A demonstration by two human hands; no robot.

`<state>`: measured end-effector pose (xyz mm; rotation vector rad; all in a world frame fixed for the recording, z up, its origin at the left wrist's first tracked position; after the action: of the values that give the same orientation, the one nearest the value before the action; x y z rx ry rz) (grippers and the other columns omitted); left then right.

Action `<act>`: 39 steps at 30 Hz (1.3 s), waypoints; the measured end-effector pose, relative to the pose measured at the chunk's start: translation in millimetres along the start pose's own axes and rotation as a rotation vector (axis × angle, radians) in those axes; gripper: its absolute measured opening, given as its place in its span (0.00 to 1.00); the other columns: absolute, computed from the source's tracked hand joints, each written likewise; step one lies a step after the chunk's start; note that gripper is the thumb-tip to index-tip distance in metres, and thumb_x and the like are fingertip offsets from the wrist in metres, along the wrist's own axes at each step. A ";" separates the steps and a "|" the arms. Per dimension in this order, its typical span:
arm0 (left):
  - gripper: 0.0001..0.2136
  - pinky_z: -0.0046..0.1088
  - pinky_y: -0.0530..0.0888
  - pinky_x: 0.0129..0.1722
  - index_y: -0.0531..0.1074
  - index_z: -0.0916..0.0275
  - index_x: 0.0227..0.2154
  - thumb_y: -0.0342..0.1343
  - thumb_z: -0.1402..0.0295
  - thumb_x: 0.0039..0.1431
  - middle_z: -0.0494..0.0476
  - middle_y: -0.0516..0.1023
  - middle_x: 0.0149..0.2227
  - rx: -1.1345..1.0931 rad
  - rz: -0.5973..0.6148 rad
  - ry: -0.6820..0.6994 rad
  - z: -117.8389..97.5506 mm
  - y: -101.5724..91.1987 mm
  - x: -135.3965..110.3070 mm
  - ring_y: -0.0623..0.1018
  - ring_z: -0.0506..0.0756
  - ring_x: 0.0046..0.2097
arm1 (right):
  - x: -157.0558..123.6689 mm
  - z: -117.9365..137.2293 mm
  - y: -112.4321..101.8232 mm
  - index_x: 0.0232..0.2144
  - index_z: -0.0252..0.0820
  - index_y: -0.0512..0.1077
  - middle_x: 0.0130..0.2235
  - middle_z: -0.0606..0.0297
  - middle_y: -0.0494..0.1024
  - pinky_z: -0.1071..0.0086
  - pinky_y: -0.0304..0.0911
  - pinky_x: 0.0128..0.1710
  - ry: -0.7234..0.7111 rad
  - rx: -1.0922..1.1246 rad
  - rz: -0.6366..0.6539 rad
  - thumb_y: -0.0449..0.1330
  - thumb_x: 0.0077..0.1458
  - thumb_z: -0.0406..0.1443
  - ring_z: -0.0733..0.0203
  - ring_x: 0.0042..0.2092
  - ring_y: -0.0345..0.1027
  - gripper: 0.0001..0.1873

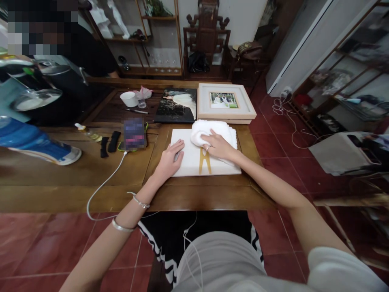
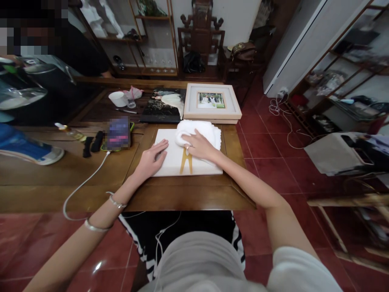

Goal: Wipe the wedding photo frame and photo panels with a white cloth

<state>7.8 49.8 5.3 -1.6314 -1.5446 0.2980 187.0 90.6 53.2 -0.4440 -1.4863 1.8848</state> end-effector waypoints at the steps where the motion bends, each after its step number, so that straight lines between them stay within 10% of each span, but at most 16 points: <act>1: 0.17 0.50 0.60 0.63 0.74 0.64 0.50 0.47 0.66 0.62 0.65 0.73 0.56 0.002 -0.003 0.003 -0.2 -0.1 0.0 0.68 0.62 0.61 | -1.2 3.9 1.6 0.40 0.39 0.69 0.50 0.54 0.76 0.46 0.53 0.58 -0.010 -0.030 -0.003 0.48 0.57 0.29 0.47 0.52 0.68 0.12; 12: 0.17 0.51 0.60 0.63 0.73 0.64 0.50 0.47 0.67 0.62 0.65 0.72 0.57 0.010 0.001 0.013 -0.8 0.6 -0.1 0.68 0.61 0.62 | -87.2 94.7 4.0 0.42 0.40 0.72 0.60 0.48 0.68 0.51 0.53 0.62 -0.258 0.008 0.176 0.55 0.53 0.31 0.48 0.62 0.60 0.13; 22: 0.17 0.51 0.60 0.63 0.73 0.64 0.50 0.47 0.66 0.63 0.65 0.72 0.56 0.003 -0.009 0.011 -0.6 0.0 -0.1 0.68 0.62 0.61 | -6.6 22.5 0.7 0.45 0.41 0.71 0.51 0.50 0.75 0.50 0.64 0.47 0.032 -0.102 0.078 0.50 0.59 0.32 0.39 0.58 0.62 0.15; 26: 0.17 0.50 0.61 0.63 0.73 0.63 0.51 0.47 0.66 0.62 0.63 0.73 0.56 0.004 -0.007 0.010 -0.9 -0.6 0.3 0.68 0.61 0.61 | 15.6 23.4 5.9 0.47 0.39 0.70 0.57 0.50 0.70 0.49 0.57 0.56 -0.040 -0.137 0.016 0.50 0.58 0.30 0.45 0.60 0.61 0.16; 35: 0.19 0.50 0.60 0.63 0.72 0.63 0.51 0.45 0.70 0.60 0.64 0.72 0.57 0.015 0.005 0.022 0.6 0.7 0.7 0.68 0.61 0.62 | -61.0 100.1 14.1 0.42 0.38 0.74 0.58 0.47 0.69 0.48 0.47 0.64 -0.300 -0.099 0.136 0.57 0.53 0.33 0.44 0.64 0.55 0.13; 39: 0.18 0.50 0.60 0.63 0.73 0.66 0.51 0.45 0.70 0.61 0.66 0.71 0.57 0.011 0.011 0.021 0.7 1.3 0.9 0.68 0.61 0.62 | -66.1 96.8 -1.8 0.39 0.41 0.73 0.56 0.52 0.72 0.52 0.54 0.61 -0.287 -0.021 0.218 0.56 0.53 0.32 0.48 0.58 0.64 0.10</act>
<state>8.4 51.1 4.3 -1.6304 -1.5162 0.2937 172.2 -23.9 73.2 -0.3686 -1.7017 2.1790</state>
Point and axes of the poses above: each hand's wrist, its own x-axis towards the middle knuckle, its own y-axis out of the palm, z = x × y, the point moved 5 cm from there along x, towards the middle knuckle
